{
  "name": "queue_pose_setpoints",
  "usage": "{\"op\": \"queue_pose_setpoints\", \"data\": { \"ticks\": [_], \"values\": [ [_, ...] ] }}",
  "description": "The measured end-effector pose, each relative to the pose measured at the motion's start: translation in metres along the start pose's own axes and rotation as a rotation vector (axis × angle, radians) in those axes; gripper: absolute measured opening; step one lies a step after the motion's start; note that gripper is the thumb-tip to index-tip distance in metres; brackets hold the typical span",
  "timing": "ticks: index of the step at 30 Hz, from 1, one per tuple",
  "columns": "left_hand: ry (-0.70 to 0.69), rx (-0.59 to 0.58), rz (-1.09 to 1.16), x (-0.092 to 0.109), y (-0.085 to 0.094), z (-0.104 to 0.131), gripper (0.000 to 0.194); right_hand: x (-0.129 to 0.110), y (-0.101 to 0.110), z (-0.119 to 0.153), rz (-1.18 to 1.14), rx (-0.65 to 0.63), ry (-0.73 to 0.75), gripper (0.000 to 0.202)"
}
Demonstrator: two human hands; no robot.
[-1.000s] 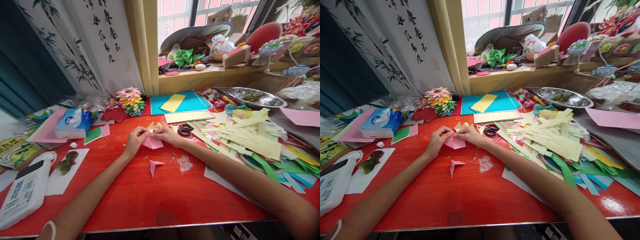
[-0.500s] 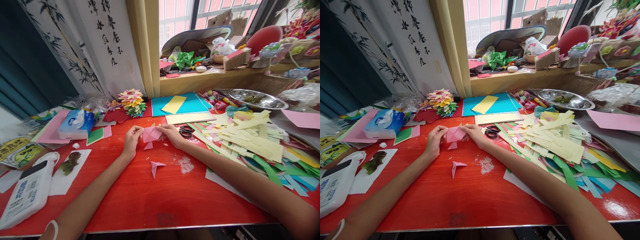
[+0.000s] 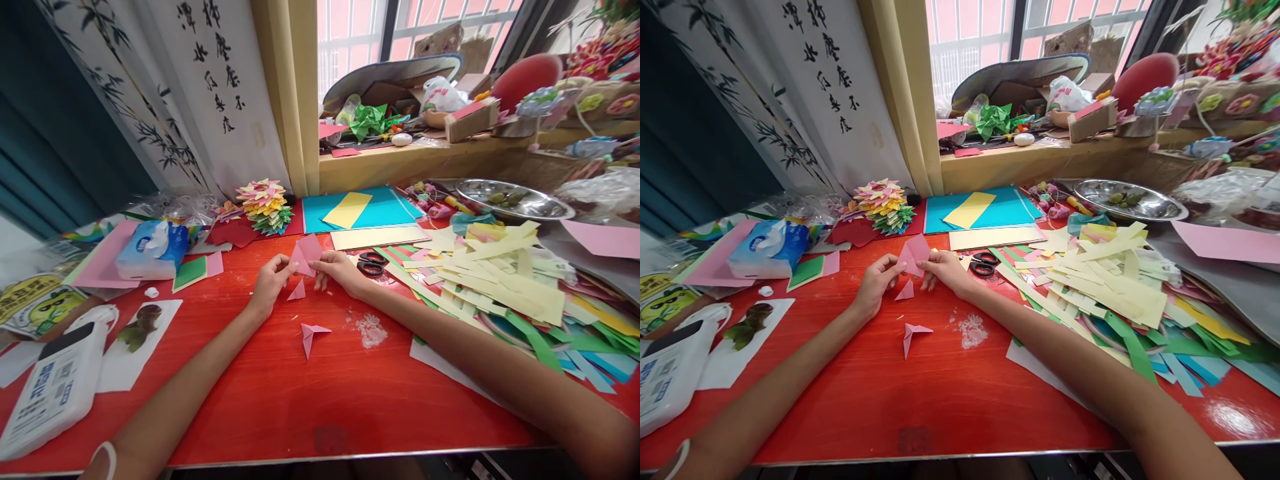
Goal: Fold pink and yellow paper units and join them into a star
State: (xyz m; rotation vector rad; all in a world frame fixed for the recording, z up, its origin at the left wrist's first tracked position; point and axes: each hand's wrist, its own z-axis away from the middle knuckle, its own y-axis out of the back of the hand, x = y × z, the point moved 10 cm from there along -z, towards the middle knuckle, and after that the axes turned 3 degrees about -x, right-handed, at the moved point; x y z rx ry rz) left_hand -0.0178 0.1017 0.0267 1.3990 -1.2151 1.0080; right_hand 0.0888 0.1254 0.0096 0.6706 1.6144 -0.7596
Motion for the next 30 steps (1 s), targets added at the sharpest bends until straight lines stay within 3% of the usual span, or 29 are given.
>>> {"op": "queue_pose_setpoints", "data": {
  "ticks": [11,17,23,30],
  "values": [
    [0.025,-0.075,-0.08,-0.008,-0.009,-0.001,0.022,-0.006,0.002,0.0,0.034,0.015,0.066,0.034],
    [-0.027,0.015,-0.059,-0.002,0.0,-0.001,0.021,0.002,-0.003,0.0,0.125,-0.03,-0.01,0.036],
    [-0.02,-0.006,-0.056,-0.002,-0.001,0.001,0.024,-0.004,0.01,0.0,0.195,0.085,0.072,0.035],
    [-0.007,0.037,-0.019,-0.005,0.005,0.001,0.023,-0.002,0.012,-0.001,0.286,0.085,0.055,0.038]
  ]
}}
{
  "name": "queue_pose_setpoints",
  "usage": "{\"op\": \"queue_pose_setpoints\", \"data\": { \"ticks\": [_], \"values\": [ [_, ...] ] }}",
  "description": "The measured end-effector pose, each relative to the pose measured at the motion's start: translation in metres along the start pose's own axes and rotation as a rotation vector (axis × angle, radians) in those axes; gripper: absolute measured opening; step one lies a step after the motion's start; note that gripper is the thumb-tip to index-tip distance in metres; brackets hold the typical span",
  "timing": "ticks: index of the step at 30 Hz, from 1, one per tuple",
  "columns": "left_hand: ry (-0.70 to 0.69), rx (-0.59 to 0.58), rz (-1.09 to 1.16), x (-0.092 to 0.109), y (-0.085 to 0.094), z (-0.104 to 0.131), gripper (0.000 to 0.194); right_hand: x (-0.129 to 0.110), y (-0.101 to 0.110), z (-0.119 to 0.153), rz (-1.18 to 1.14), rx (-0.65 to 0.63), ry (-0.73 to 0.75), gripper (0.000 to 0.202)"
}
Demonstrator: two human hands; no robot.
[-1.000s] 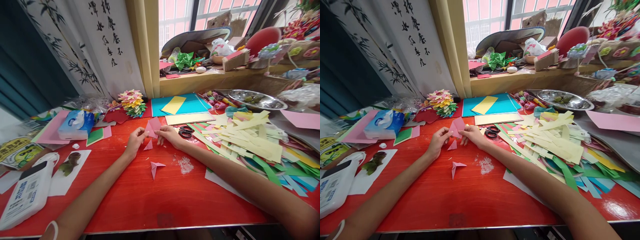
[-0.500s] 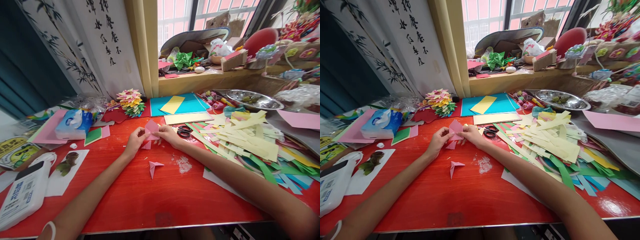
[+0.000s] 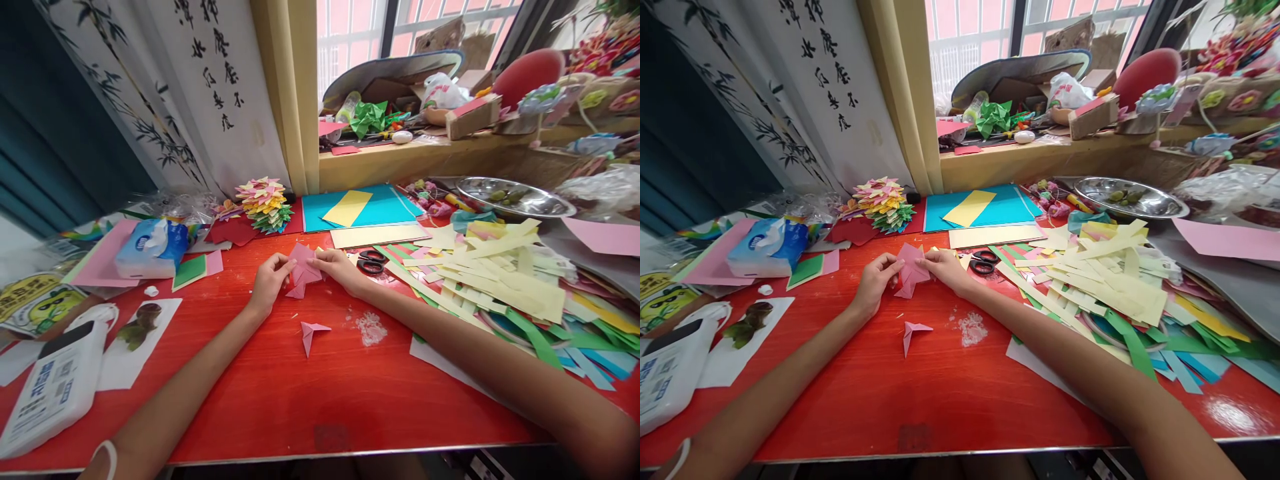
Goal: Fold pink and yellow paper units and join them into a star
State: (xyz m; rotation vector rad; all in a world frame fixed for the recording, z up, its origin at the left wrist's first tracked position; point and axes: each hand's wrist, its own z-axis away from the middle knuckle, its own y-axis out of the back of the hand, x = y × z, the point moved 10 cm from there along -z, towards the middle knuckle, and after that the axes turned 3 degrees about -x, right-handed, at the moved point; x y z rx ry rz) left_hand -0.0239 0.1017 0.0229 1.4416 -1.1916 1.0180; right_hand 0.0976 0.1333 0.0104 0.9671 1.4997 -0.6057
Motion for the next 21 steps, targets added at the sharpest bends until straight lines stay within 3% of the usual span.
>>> {"op": "queue_pose_setpoints", "data": {
  "ticks": [4,21],
  "values": [
    [0.005,-0.024,0.011,0.0004,-0.0018,0.001,0.024,-0.0027,-0.0003,0.0003,-0.075,-0.002,0.02,0.036],
    [-0.063,0.078,-0.042,0.0025,0.0076,-0.001,0.022,0.0056,-0.0009,0.0008,-0.31,0.009,-0.051,0.032]
  ]
}}
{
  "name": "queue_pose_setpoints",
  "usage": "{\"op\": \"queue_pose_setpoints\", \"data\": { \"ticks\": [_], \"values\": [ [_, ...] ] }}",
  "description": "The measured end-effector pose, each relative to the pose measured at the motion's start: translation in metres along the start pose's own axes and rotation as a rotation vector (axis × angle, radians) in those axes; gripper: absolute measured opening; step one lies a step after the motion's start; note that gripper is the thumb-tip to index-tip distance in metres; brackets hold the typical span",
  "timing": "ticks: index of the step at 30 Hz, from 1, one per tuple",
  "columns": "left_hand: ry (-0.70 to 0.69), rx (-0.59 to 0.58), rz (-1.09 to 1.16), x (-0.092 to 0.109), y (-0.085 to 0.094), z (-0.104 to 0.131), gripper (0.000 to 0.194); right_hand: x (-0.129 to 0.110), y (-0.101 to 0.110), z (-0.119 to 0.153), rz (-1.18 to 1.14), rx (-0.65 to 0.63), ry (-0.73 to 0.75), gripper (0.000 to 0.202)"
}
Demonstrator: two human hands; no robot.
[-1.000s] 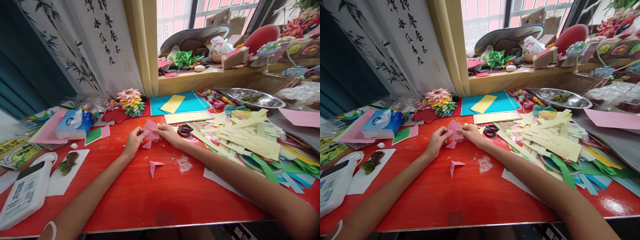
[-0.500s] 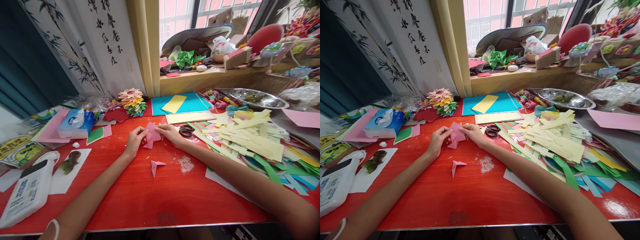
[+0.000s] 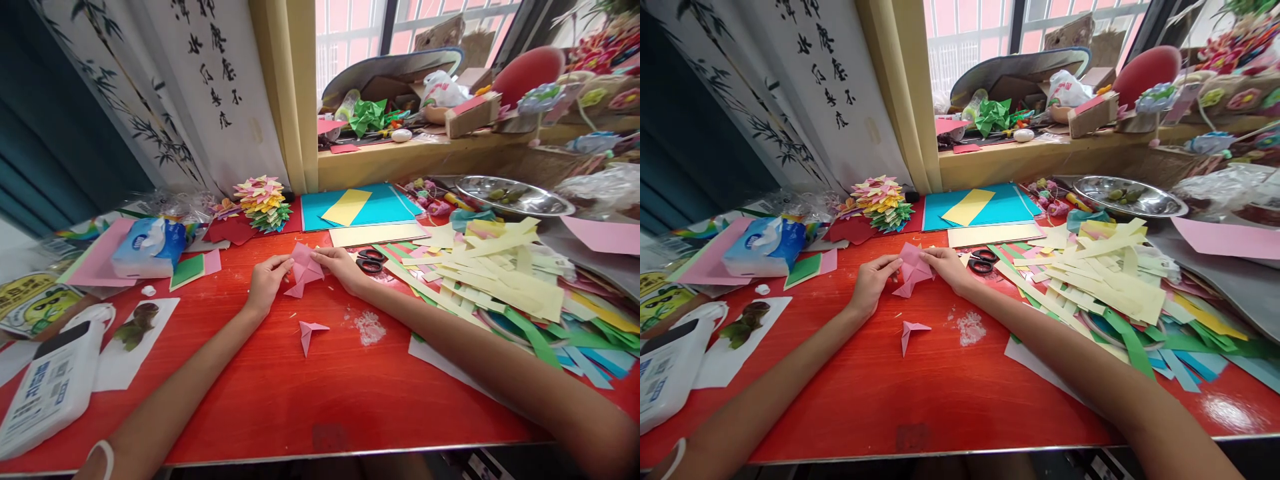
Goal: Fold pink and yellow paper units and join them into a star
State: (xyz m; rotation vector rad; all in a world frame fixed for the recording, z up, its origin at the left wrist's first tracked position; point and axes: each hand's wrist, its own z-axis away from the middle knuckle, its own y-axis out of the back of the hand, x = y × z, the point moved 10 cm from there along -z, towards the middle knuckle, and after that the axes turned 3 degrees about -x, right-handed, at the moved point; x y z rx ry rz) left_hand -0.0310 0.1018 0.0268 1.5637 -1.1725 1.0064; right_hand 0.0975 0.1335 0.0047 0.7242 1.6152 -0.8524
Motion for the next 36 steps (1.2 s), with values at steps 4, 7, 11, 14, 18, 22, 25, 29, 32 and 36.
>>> {"op": "queue_pose_setpoints", "data": {
  "ticks": [4,7,11,14,18,22,25,29,32,36],
  "values": [
    [0.024,-0.007,0.056,-0.005,-0.001,-0.002,0.03,-0.003,0.0,0.001,-0.003,0.013,0.013,0.031],
    [0.036,-0.005,0.084,-0.006,-0.001,-0.002,0.032,-0.006,0.001,0.002,-0.045,0.043,0.013,0.032],
    [0.06,-0.005,0.119,-0.007,-0.002,-0.001,0.034,-0.006,0.002,0.001,-0.057,0.06,0.012,0.028],
    [0.08,-0.022,0.153,-0.008,-0.004,-0.001,0.037,-0.007,0.002,0.0,-0.064,0.047,0.033,0.029],
    [0.072,-0.053,0.184,-0.006,-0.006,0.0,0.04,-0.009,0.0,0.0,-0.06,0.015,0.07,0.03],
    [0.079,-0.043,0.185,-0.007,-0.006,0.0,0.036,-0.01,0.003,0.0,-0.067,0.054,0.06,0.027],
    [0.073,-0.05,0.169,-0.007,-0.006,0.0,0.028,-0.013,0.004,0.001,-0.072,0.062,0.077,0.021],
    [0.051,-0.076,0.158,-0.005,-0.009,0.0,0.025,-0.012,0.006,0.001,-0.086,0.069,0.087,0.016],
    [0.03,-0.1,0.131,-0.001,-0.011,0.001,0.026,-0.01,0.008,0.0,-0.125,0.074,0.088,0.015],
    [0.015,-0.121,0.078,0.003,-0.013,0.002,0.024,-0.009,0.007,-0.001,-0.168,0.047,0.099,0.016]
  ]
}}
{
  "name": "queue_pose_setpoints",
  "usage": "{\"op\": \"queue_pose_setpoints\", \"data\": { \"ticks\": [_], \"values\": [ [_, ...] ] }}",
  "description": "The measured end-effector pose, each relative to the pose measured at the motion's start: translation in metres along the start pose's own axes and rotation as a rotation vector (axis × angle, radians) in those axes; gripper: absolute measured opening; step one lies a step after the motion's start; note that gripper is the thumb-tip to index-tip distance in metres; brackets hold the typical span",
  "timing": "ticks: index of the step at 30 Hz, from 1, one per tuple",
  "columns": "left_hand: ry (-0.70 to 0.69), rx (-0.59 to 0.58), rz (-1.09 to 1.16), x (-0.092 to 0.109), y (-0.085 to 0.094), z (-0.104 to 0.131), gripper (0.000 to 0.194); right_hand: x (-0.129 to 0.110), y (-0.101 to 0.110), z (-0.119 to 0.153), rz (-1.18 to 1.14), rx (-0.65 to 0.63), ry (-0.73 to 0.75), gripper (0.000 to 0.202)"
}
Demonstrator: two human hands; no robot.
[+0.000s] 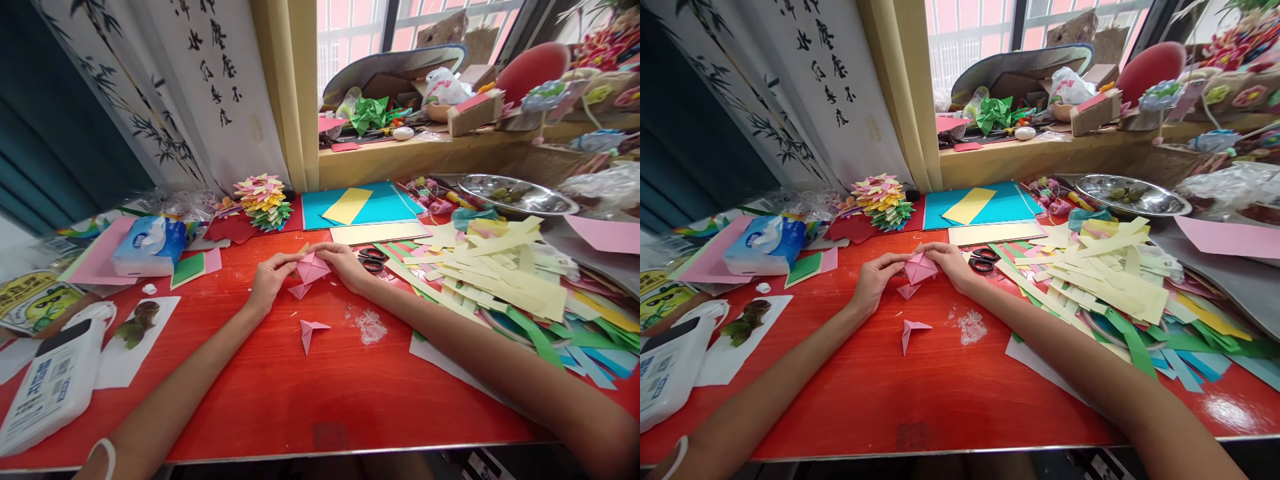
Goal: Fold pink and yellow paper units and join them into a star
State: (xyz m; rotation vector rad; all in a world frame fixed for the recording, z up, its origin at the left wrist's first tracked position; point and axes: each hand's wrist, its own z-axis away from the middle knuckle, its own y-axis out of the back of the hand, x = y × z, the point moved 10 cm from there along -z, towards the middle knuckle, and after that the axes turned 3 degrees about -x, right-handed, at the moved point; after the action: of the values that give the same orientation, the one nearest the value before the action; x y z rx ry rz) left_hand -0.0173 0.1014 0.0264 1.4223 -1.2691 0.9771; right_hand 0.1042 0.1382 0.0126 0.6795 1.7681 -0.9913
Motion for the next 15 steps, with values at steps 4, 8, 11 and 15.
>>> {"op": "queue_pose_setpoints", "data": {
  "ticks": [4,8,11,15],
  "values": [
    [-0.013,0.001,-0.016,0.0022,-0.0004,0.0007,0.024,0.0039,0.0012,-0.0002,0.003,0.01,-0.03,0.017],
    [-0.018,0.01,-0.031,0.0013,0.0,0.0006,0.024,0.0049,0.0005,0.0009,0.003,0.014,-0.052,0.018],
    [-0.022,0.028,-0.056,0.0005,0.0016,0.0004,0.022,0.0036,-0.0022,0.0015,0.04,-0.004,-0.056,0.02],
    [-0.032,0.017,-0.089,0.0008,0.0005,-0.0005,0.019,0.0021,-0.003,0.0008,0.075,-0.01,-0.041,0.017]
  ]
}}
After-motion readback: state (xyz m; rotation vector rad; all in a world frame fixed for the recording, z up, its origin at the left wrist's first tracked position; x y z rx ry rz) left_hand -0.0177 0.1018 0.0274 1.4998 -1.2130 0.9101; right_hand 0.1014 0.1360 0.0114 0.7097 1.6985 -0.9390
